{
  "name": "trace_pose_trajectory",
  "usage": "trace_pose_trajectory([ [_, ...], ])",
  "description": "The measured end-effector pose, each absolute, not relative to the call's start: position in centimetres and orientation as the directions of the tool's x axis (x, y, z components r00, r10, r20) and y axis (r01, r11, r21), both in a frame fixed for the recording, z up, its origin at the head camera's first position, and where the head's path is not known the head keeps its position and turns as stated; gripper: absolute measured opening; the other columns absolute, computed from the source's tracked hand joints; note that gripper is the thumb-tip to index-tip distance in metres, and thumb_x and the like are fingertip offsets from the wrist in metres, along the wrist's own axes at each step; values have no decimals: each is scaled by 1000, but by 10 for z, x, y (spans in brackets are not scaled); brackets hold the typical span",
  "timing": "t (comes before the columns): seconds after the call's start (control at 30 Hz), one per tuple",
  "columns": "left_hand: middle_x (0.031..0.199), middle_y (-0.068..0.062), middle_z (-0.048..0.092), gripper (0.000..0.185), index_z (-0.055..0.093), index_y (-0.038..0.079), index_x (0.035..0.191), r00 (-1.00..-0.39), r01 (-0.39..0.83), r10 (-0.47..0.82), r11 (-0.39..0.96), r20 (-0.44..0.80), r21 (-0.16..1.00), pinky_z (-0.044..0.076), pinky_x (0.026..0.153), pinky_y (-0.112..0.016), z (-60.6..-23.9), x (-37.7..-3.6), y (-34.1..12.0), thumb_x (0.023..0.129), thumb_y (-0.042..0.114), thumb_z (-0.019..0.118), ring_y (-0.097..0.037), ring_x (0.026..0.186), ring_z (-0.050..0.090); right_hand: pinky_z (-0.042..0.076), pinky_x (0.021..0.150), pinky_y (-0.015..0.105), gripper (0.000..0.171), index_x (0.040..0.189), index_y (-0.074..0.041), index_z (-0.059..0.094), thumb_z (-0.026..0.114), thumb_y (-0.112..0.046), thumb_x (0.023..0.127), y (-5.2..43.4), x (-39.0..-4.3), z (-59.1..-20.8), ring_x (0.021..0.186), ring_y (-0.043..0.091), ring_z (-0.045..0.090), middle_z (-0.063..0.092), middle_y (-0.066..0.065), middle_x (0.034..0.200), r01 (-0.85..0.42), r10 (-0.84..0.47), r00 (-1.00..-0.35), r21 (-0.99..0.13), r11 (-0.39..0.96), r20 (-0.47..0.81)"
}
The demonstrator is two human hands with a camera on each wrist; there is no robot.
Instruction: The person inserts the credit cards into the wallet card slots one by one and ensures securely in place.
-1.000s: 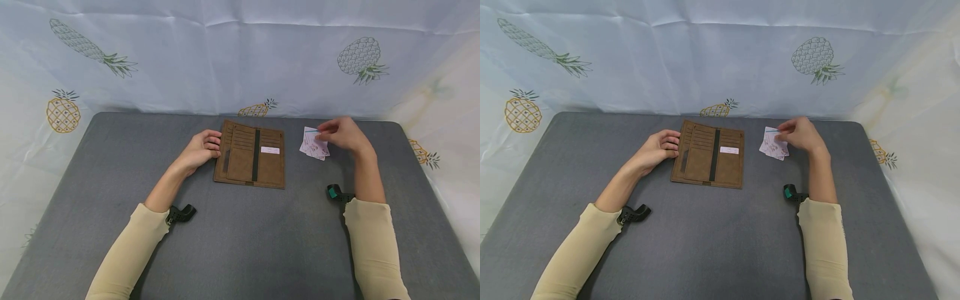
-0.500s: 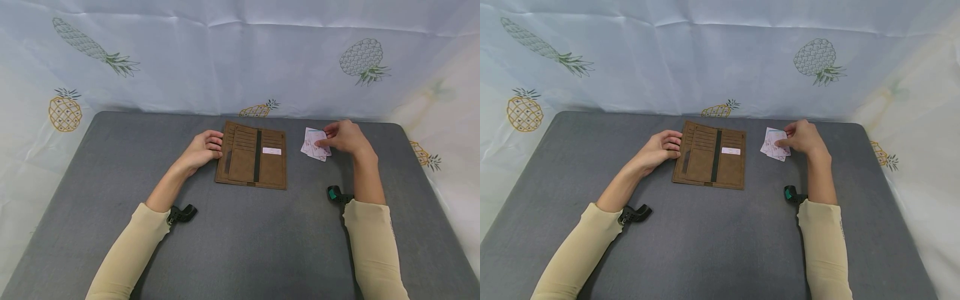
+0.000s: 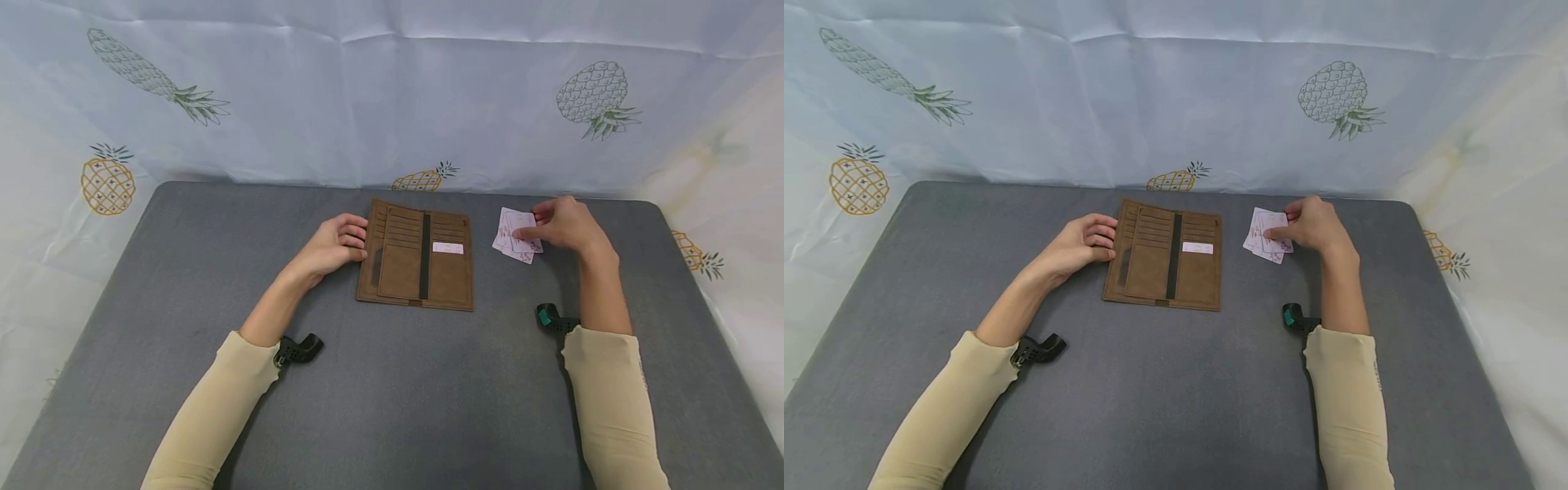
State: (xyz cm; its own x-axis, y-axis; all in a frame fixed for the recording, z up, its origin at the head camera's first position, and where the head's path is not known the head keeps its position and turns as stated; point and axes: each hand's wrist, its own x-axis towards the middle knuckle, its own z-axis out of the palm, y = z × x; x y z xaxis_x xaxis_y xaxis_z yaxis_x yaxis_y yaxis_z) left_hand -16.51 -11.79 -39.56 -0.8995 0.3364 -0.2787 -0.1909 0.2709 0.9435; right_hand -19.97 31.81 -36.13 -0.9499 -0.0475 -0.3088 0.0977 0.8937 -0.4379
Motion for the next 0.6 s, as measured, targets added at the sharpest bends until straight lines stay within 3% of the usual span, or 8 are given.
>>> trace_pose_trajectory([
  [0.33, 129, -14, 57, 62, 47, -1, 153, -894, -191, 349, 270, -281, 944, 56, 84, -20, -396, -165, -117, 96, -13, 67, -22, 108, 61, 53, 95, 58, 75, 142, 10, 58, 87, -39, 92, 320, -200, -366, 116, 45, 60, 62, 33, 135, 116, -9, -966, -462, 880, -259],
  [0.47, 128, -14, 57, 61, 47, -2, 153, -895, -189, 348, 271, -279, 944, 56, 84, -20, -397, -165, -117, 96, -14, 67, -20, 106, 61, 54, 82, 45, 67, 136, 7, 63, 89, -37, 91, 325, -201, -371, 105, 40, 65, 68, 31, 126, 122, 28, -981, -498, 859, -192],
  [0.6, 129, -13, 58, 60, 47, -1, 153, -894, -187, 349, 277, -280, 942, 56, 85, -20, -396, -165, -118, 97, -12, 67, -19, 106, 62, 49, 69, 32, 56, 127, 4, 69, 89, -34, 92, 330, -201, -373, 85, 23, 65, 75, 22, 108, 114, 40, -988, -528, 841, -150],
])
